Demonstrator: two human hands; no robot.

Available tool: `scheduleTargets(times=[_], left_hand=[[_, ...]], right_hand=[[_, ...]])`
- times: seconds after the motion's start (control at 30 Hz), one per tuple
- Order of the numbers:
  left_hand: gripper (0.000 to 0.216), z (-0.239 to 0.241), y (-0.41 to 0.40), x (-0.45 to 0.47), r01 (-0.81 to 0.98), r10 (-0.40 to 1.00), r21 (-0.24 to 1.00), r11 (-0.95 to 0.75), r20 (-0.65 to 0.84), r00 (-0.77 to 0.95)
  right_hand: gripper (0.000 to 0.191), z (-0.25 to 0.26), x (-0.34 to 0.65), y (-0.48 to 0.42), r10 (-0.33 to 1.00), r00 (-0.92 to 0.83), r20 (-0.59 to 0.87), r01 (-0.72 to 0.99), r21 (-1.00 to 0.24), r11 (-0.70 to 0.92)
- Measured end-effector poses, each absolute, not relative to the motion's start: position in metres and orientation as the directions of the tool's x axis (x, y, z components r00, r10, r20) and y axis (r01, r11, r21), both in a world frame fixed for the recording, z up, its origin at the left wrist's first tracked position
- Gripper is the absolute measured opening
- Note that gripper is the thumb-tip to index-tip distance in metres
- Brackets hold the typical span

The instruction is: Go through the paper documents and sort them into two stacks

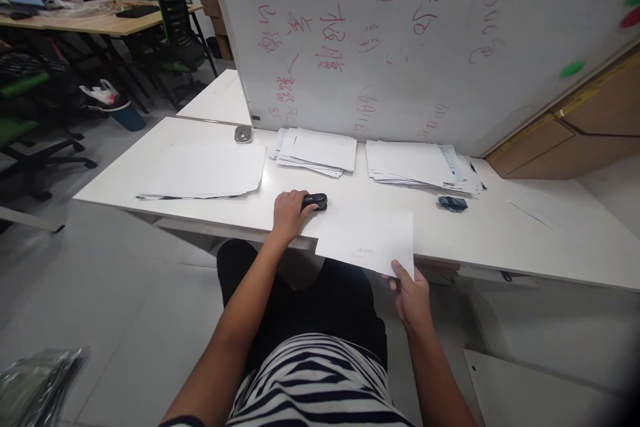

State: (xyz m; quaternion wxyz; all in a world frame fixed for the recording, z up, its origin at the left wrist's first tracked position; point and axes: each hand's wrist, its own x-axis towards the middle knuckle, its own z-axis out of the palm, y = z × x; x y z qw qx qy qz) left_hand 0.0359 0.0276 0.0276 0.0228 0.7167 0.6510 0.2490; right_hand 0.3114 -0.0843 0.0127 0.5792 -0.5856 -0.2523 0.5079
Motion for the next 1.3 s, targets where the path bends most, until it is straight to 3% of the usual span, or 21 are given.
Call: scheduleTargets(times=[0.73,1.3], left_hand=[[0.036,0.036,0.025,0.027,0.865,0.958,0.439,-0.245,0.248,0.145],[0.034,0.041,0.024,0.027,0.874,0.953,0.401,-0.274,0.234,0.191]], right_hand=[[0.029,0.013,0.313,-0.083,0.89,0.306,-0.339,-0.296,-0.922,-0.249],[0.032,0.007,0.326,-0.082,0.892,0.273,-0.362,-0.285,-0.916,-0.284]])
